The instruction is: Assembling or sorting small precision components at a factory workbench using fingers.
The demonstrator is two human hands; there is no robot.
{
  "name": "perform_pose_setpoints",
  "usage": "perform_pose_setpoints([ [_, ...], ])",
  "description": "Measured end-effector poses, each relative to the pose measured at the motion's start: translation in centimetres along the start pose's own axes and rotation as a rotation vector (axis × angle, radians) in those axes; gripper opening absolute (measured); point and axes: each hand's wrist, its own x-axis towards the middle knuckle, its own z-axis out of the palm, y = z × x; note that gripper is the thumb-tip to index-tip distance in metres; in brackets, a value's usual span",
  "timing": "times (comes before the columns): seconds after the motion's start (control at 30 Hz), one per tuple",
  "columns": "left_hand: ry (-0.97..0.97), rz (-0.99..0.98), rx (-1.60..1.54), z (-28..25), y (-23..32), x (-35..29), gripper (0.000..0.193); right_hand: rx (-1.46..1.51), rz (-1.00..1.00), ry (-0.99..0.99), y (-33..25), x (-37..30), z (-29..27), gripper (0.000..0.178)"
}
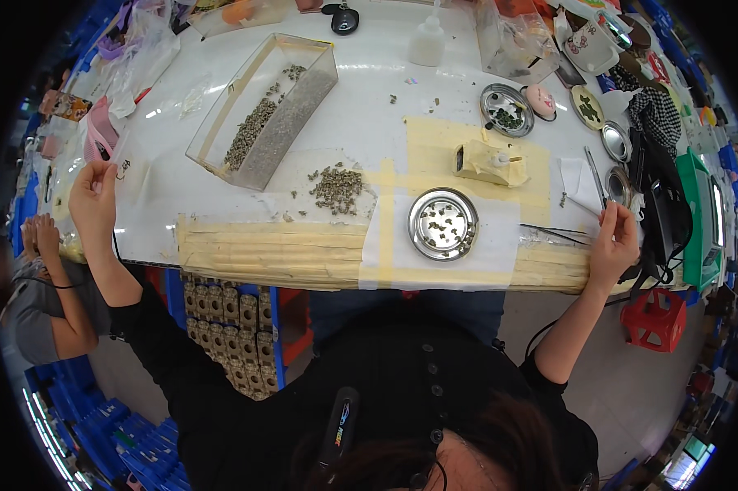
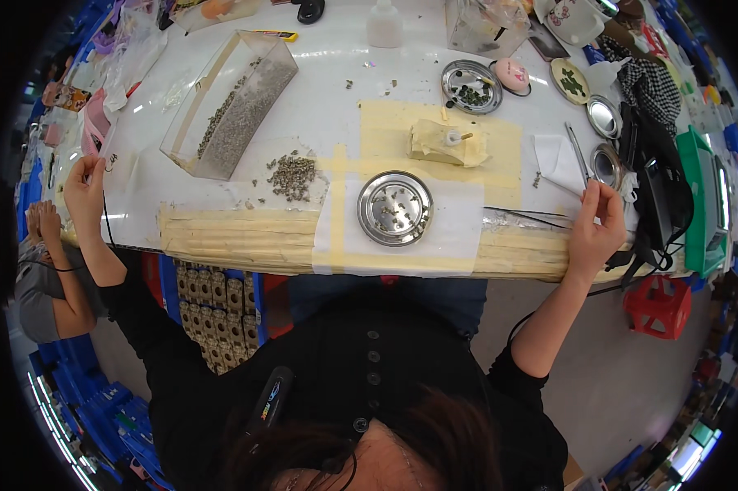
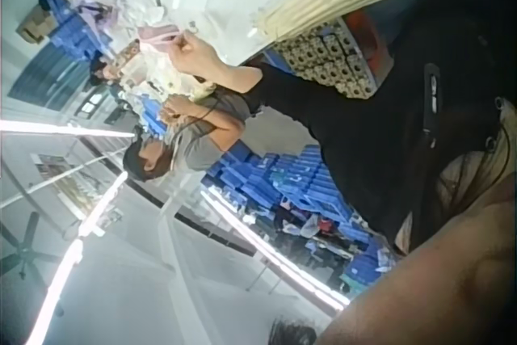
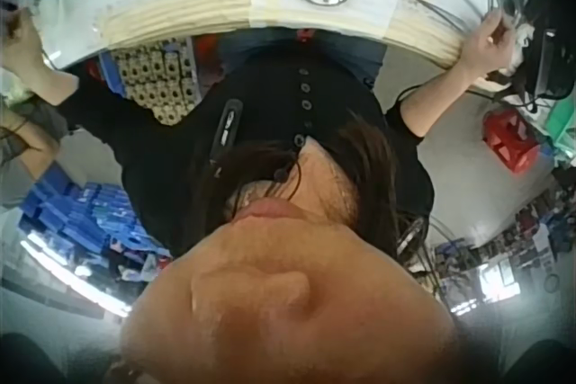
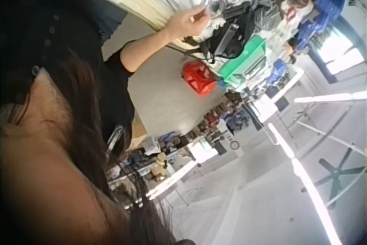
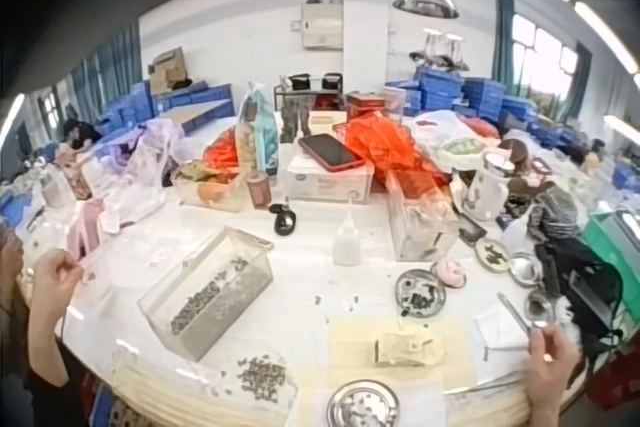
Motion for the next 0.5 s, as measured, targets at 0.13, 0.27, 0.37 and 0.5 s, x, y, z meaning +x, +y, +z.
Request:
perform_pose_setpoints([
  [0.13, -0.132, -0.104, -0.102, 0.0, 1.1, 0.0, 0.019, -0.008, -0.003, 0.003, 0.0, 0.0, -0.1, 0.013],
  [0.27, -0.206, -0.263, -0.486, 0.0, 2.9, 0.2, 0.022, 0.002, -0.006, 0.012, 0.1, 0.0, 0.0, 0.013],
  [0.37, -0.344, -0.293, -0.463, -0.3, -0.9, 1.3, 0.022, 0.013, 0.001, 0.019, 0.2, 0.0, 0.1, 0.013],
  [0.5, -0.385, -0.378, -0.347, -0.2, -4.4, 3.1, 0.024, 0.002, 0.000, 0.005, 0.0, 0.0, 0.0, 0.013],
])
